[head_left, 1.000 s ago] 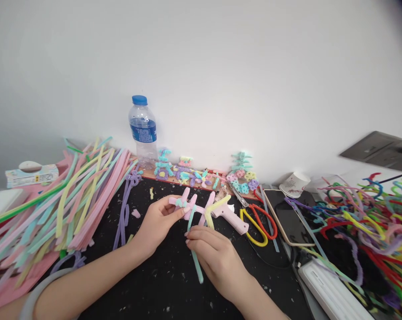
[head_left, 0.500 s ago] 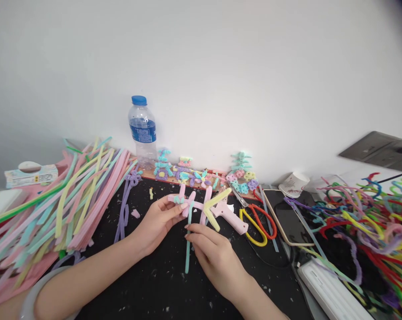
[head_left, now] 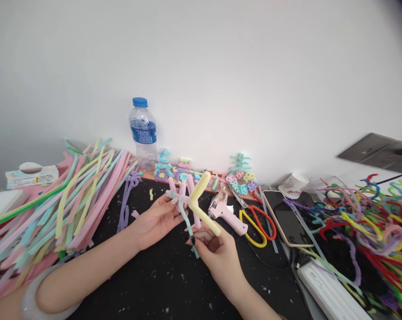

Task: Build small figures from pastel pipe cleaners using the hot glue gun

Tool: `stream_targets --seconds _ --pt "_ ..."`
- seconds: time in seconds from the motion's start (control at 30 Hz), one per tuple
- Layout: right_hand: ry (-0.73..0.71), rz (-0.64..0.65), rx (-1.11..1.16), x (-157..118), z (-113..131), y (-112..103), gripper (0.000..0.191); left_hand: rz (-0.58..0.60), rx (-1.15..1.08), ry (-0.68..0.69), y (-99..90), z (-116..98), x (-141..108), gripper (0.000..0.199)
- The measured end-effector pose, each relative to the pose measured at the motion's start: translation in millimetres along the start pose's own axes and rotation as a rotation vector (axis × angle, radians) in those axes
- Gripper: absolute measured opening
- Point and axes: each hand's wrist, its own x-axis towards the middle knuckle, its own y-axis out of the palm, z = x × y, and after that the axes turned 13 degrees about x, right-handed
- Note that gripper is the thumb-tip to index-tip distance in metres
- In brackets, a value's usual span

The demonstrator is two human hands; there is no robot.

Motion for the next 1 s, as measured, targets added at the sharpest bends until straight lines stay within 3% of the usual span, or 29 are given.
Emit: stream_targets --seconds 0.2,0.33,0.43,0.57,0.7,0.87,1.0 --pt "0.17 -0.088 0.123 12 9 -17 0.01 0.154 0.151 -0.046 -5.4 -7 -5 0.031" --pt "0.242 -0.108 0.251 19 11 -33 0.014 0.288 0.247 -0.026 -7.9 -14 -6 0.026" --pt "0.295 -0.125 0.329 23 14 -39 0.017 0.381 0.394 -0.001 -9.6 -16 -6 0.018" --pt "0.32 -0.163 0.414 26 15 -43 0.02 0.478 0.623 0.01 -9.6 -16 -5 0.031" --pt "0.324 -0.163 0.47 29 14 -47 0.021 0.549 0.917 0.092 -5.4 -17 -4 0.013" --pt "0.301 -0.131 0.396 28 16 -50 0.018 0.507 1.15 0.187 -1.4 -14 -7 0.02" --pt "0.12 -0.129 0.032 26 22 -52 0.011 0.41 1.276 0.262 0.1 -7 -9 0.025"
